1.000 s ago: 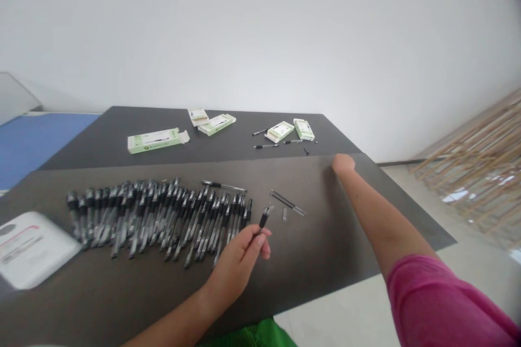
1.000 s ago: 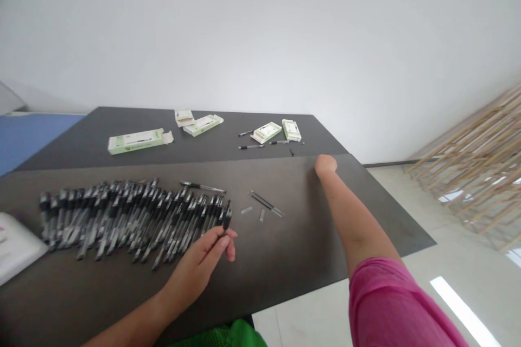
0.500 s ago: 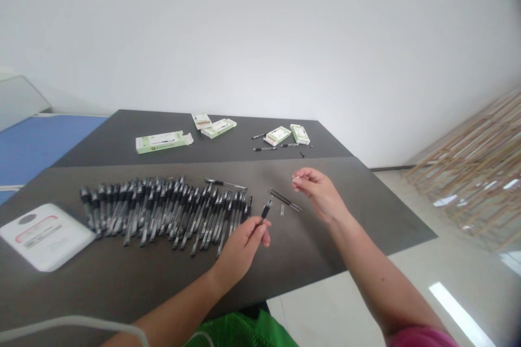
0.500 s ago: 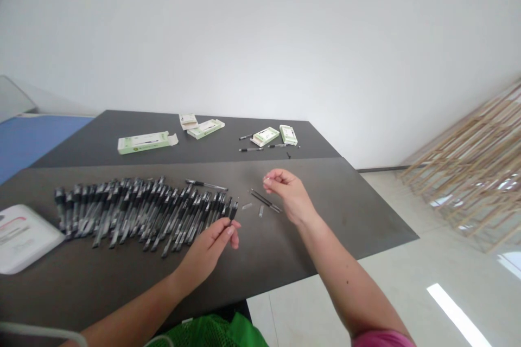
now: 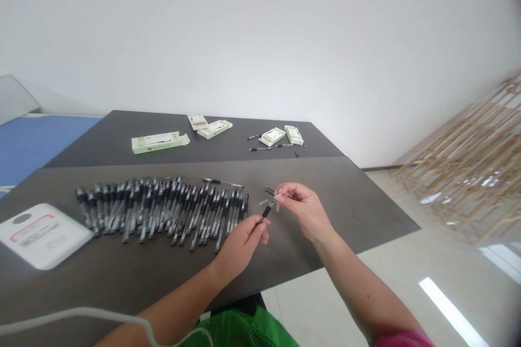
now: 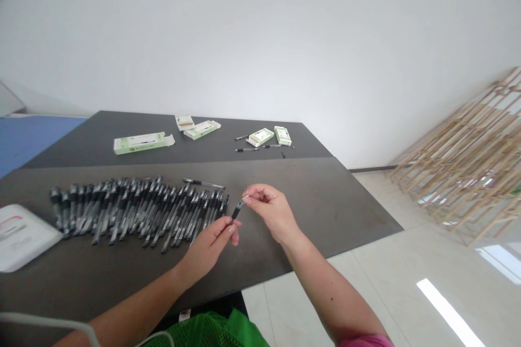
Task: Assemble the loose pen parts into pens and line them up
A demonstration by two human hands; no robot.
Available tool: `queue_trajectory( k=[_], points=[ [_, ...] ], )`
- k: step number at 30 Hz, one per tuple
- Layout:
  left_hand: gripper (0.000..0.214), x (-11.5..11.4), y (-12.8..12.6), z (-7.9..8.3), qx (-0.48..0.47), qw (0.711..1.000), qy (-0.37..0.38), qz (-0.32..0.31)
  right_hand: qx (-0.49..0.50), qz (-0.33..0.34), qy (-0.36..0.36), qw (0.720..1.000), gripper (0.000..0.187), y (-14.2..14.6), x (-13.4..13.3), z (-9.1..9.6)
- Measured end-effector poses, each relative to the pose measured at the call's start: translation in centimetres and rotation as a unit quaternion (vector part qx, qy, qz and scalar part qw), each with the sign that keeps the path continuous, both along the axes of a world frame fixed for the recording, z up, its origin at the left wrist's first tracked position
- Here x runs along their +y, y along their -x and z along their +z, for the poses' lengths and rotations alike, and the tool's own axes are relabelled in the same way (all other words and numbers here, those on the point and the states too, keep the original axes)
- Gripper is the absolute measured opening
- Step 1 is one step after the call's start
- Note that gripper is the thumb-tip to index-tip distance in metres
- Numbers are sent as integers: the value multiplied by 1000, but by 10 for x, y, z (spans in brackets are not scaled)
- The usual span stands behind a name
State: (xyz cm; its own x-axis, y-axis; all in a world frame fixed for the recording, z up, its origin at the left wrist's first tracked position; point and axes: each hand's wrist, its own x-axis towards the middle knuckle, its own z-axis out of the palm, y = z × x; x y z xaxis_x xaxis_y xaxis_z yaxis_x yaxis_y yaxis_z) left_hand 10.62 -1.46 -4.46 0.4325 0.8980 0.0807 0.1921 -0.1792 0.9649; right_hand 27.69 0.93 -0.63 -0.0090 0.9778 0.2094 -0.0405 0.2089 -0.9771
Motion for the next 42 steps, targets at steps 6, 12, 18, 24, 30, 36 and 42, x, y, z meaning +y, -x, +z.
queue_trajectory(
  k=[6,12,18,24,30,36,42],
  points=[
    [25,0,1,0,-3,1000,-1,-5,-1,4,9,1000,12,0,-2,2],
    [25,0,0,-2,-5,1000,1,-9,31,-11,20,999,13,-2,-1,3],
    [26,1,1,-6,-2,1000,-5,-9,-19,10,20,1000,12,-1,-4,3],
    [27,3,2,-5,9,1000,-11,-10,-113,54,19,992,17,-11,-2,5],
    [28,5,3,-7,56,998,-37,-3,-296,43,4,954,17,-18,1,10],
    [29,6,4,-9,79,995,-62,6,-348,38,-15,937,23,-17,-3,9],
    [29,5,3,-6,89,994,-67,-11,-328,16,18,945,29,-18,-7,5]
  ],
)
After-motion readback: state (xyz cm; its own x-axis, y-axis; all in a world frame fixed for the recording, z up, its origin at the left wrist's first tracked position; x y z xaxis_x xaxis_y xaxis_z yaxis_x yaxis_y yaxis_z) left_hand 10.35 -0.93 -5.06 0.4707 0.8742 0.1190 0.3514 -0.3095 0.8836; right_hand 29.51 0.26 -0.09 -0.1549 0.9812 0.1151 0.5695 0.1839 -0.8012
